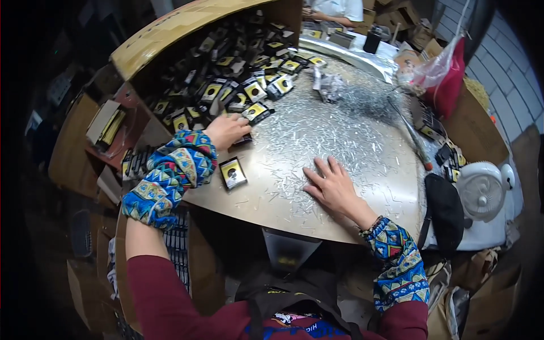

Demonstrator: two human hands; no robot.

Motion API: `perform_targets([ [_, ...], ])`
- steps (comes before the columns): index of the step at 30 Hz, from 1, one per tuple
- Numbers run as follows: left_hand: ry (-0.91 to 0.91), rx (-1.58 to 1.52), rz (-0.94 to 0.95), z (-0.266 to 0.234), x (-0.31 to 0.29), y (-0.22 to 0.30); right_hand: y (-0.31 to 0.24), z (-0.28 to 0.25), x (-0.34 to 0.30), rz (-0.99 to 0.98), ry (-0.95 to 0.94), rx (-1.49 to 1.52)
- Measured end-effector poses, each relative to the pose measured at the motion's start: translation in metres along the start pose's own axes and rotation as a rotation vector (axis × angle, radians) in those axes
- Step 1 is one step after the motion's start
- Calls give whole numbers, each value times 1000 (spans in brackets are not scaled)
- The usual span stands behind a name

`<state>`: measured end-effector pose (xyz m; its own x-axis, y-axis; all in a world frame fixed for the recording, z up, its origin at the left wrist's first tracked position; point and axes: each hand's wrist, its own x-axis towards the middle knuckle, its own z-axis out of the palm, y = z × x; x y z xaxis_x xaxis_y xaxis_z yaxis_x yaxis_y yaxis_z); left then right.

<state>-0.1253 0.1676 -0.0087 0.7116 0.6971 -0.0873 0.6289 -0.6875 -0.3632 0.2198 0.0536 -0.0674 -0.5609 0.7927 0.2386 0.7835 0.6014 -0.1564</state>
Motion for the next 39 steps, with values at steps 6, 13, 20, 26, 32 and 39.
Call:
perform_targets([
  [6,138,-483,-294,-26,5,9,-18,3,9,-54,149,92],
  [13,164,-701,-818,-68,-45,16,-87,48,124,-466,156,272],
  [20,229,-1314,-839,-68,-172,91,-109,19,166,-386,-97,398],
  [26,529,-1199,-526,-5,-137,177,-129,10,181,-271,-199,708],
  [32,642,-1410,-721,-3,-78,199,-88,-29,96,-91,7,661],
  [39,672,-2471,-805,-34,-90,212,-54,-5,-61,137,88,73],
])
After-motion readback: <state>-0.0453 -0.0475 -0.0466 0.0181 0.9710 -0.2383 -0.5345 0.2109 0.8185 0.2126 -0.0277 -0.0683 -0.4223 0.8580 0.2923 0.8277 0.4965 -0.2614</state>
